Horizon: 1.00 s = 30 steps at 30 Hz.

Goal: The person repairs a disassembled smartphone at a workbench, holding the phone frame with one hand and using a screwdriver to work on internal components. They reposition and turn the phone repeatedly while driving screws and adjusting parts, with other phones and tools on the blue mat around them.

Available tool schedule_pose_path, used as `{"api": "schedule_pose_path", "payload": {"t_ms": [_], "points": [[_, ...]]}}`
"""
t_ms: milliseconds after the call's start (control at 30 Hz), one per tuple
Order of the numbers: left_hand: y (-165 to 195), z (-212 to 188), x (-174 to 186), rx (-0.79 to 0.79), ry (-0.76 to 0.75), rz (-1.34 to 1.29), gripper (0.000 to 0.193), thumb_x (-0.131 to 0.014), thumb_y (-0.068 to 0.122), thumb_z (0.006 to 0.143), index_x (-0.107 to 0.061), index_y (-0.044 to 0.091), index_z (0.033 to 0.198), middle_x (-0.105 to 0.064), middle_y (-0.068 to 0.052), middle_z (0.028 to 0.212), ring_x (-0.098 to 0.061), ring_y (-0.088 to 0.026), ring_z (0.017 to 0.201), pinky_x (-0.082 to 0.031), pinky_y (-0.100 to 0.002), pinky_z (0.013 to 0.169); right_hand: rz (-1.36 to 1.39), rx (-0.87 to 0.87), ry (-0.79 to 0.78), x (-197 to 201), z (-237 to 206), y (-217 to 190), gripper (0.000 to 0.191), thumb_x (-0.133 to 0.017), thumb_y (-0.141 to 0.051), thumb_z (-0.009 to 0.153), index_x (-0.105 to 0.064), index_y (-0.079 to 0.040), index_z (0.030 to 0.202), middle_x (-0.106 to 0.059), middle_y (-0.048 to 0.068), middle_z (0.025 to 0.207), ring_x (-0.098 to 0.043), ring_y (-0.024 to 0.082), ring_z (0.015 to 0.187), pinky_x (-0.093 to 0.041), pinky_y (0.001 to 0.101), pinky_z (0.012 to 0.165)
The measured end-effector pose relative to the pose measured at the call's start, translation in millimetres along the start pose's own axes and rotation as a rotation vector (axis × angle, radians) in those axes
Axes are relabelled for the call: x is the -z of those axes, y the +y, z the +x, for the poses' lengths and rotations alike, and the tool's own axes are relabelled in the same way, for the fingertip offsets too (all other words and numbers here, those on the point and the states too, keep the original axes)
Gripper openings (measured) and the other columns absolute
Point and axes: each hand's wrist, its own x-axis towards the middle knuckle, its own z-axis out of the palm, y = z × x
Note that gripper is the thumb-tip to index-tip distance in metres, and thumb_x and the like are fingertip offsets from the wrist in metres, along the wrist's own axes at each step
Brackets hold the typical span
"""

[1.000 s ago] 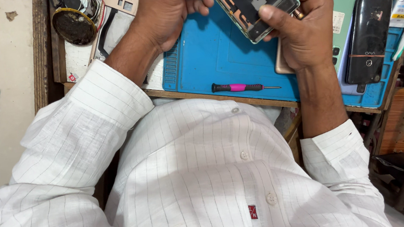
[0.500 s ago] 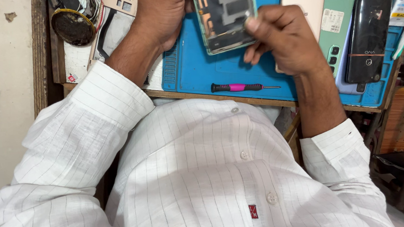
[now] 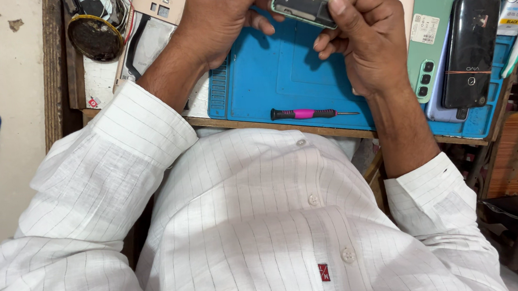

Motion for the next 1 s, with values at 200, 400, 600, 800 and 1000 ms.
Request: {"api": "schedule_pose_path", "payload": {"t_ms": [200, 400, 600, 800, 1000], "points": [[7, 1, -1, 0.042, 0.007, -0.017, 0.028, -0.068, 0.032, 0.107, -0.071, 0.004, 0.110, -0.079, -0.011, 0.097, -0.081, -0.018, 0.087, -0.069, -0.028, 0.068, -0.010, -0.013, 0.009, -4, -1, -5, 0.027, -0.067, -0.024, 0.114, -0.067, 0.002, 0.109, -0.072, 0.015, 0.093, -0.075, 0.016, 0.073, -0.064, 0.0261, 0.062], [12, 1, -5, 0.011, 0.000, -0.045, 0.023, -0.071, 0.028, 0.110, -0.070, 0.006, 0.103, -0.074, -0.006, 0.090, -0.075, -0.013, 0.083, -0.069, -0.028, 0.070, -0.063, 0.011, 0.008, -8, -1, -10, 0.024, -0.070, -0.021, 0.112, -0.067, 0.004, 0.112, -0.073, 0.015, 0.098, -0.075, 0.017, 0.079, -0.065, 0.0283, 0.067], [18, 1, -6, 0.008, 0.003, -0.075, 0.019, -0.069, 0.026, 0.109, -0.070, 0.008, 0.105, -0.075, -0.004, 0.091, -0.075, -0.011, 0.082, -0.068, -0.027, 0.068, -0.055, -0.012, 0.015, -9, -1, -10, 0.025, -0.070, -0.019, 0.110, -0.068, 0.005, 0.116, -0.074, 0.015, 0.100, -0.076, 0.017, 0.081, -0.066, 0.0298, 0.070], [16, 2, -7, 0.033, 0.013, -0.094, 0.023, -0.065, 0.029, 0.109, -0.071, 0.007, 0.105, -0.077, -0.004, 0.093, -0.076, -0.011, 0.082, -0.067, -0.026, 0.067, -0.032, -0.032, 0.010, -7, -1, -10, 0.025, -0.071, -0.019, 0.111, -0.067, 0.005, 0.114, -0.074, 0.015, 0.100, -0.075, 0.017, 0.079, -0.065, 0.0280, 0.068], [10, 2, -5, 0.032, 0.025, -0.106, 0.031, -0.064, 0.035, 0.110, -0.070, 0.007, 0.097, -0.077, -0.006, 0.089, -0.078, -0.012, 0.081, -0.067, -0.026, 0.067, -0.054, -0.030, 0.005, -7, -1, -11, 0.026, -0.071, -0.020, 0.110, -0.067, 0.005, 0.113, -0.074, 0.015, 0.098, -0.076, 0.018, 0.079, -0.066, 0.0297, 0.070]]}}
